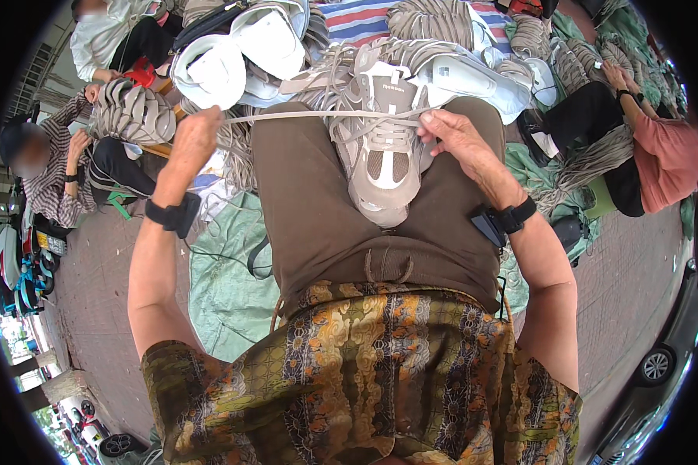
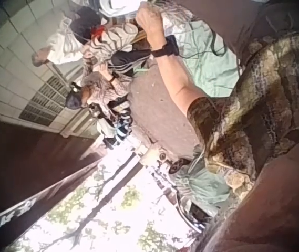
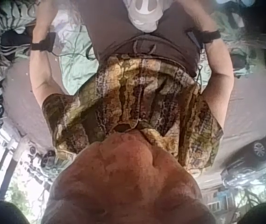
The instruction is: Lacing straps through a shoe upper during the assembly process.
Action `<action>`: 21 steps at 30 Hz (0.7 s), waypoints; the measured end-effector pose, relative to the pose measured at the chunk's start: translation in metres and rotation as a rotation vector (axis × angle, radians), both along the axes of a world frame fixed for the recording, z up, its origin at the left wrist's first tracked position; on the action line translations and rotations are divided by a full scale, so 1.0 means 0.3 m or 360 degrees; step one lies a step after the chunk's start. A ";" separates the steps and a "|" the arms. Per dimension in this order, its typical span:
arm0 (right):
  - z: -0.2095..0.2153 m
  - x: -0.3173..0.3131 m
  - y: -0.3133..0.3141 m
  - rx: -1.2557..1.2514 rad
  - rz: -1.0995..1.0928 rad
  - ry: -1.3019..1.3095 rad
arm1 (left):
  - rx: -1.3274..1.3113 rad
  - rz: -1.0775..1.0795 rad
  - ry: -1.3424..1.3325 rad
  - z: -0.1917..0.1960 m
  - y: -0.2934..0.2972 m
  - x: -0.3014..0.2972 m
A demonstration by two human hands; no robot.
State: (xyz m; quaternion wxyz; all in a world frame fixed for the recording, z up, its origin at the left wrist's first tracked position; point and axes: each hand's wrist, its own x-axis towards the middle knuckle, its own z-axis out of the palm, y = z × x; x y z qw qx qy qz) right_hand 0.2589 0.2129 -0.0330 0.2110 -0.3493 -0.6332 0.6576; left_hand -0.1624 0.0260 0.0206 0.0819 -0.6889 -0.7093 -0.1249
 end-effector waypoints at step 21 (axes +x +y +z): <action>0.050 -0.096 -0.026 0.1539 -0.0140 -0.0328 | 0.0226 -0.0361 -0.0689 -0.038 0.192 0.596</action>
